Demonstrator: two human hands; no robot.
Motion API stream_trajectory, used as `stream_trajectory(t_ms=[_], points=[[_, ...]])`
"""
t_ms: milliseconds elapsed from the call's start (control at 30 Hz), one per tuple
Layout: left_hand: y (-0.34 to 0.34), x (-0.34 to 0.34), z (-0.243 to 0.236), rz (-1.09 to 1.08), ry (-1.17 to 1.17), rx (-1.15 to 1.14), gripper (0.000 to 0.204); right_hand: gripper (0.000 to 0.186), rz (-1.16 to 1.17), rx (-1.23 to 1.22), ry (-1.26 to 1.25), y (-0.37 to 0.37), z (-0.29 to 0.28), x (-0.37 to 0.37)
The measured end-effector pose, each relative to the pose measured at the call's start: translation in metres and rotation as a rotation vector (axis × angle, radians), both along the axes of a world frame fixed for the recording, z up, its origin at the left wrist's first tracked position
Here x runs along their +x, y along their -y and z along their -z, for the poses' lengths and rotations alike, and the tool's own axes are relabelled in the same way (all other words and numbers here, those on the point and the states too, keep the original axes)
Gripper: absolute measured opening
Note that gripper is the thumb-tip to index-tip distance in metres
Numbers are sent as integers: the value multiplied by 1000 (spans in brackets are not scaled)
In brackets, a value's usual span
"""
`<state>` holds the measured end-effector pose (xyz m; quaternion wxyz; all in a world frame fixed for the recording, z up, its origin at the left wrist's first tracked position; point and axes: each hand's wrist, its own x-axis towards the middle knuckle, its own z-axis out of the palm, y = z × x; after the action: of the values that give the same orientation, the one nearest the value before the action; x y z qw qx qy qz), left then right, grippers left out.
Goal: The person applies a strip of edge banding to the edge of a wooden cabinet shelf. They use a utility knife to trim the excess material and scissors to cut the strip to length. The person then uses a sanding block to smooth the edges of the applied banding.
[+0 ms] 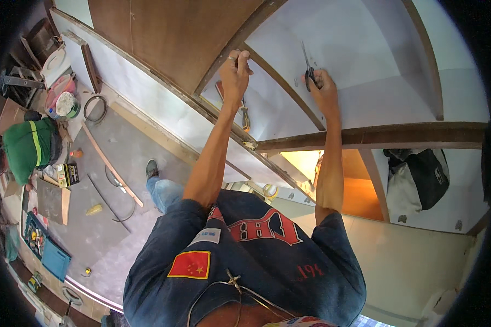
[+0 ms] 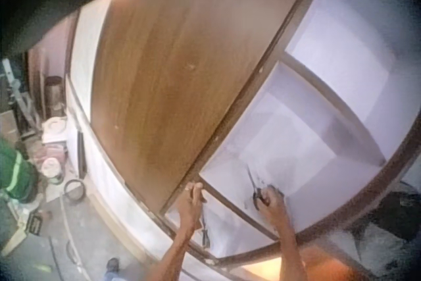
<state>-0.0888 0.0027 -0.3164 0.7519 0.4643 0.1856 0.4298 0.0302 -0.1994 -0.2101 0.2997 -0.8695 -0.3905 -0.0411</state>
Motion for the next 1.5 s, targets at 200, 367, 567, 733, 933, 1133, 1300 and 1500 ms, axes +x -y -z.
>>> stream_trajectory(t_ms=[200, 367, 567, 733, 933, 1133, 1300, 1500], points=[[1, 6, 4, -5, 50, -23, 29, 8, 23, 2, -42, -4, -2, -8], [0, 11, 5, -66, 78, -27, 30, 17, 55, -24, -49, -6, -8, -13], [0, -7, -7, 54, 61, -112, 27, 13, 60, -130, 61, -7, -10, -9], [12, -17, -17, 131, 230, -359, 20, 10, -110, -282, -123, -29, -53, -28], [25, -22, -23, 280, 432, -695, 13, 28, -348, -581, -28, -74, -119, -47], [23, -26, -36, 270, 496, -655, 24, 34, -353, -915, 122, -129, -157, -67], [19, -29, -35, 325, 502, -587, 25, 40, -328, -1063, 113, -157, -170, -71], [21, -28, -37, 315, 509, -545, 24, 39, -321, -1294, 146, -187, -178, -76]])
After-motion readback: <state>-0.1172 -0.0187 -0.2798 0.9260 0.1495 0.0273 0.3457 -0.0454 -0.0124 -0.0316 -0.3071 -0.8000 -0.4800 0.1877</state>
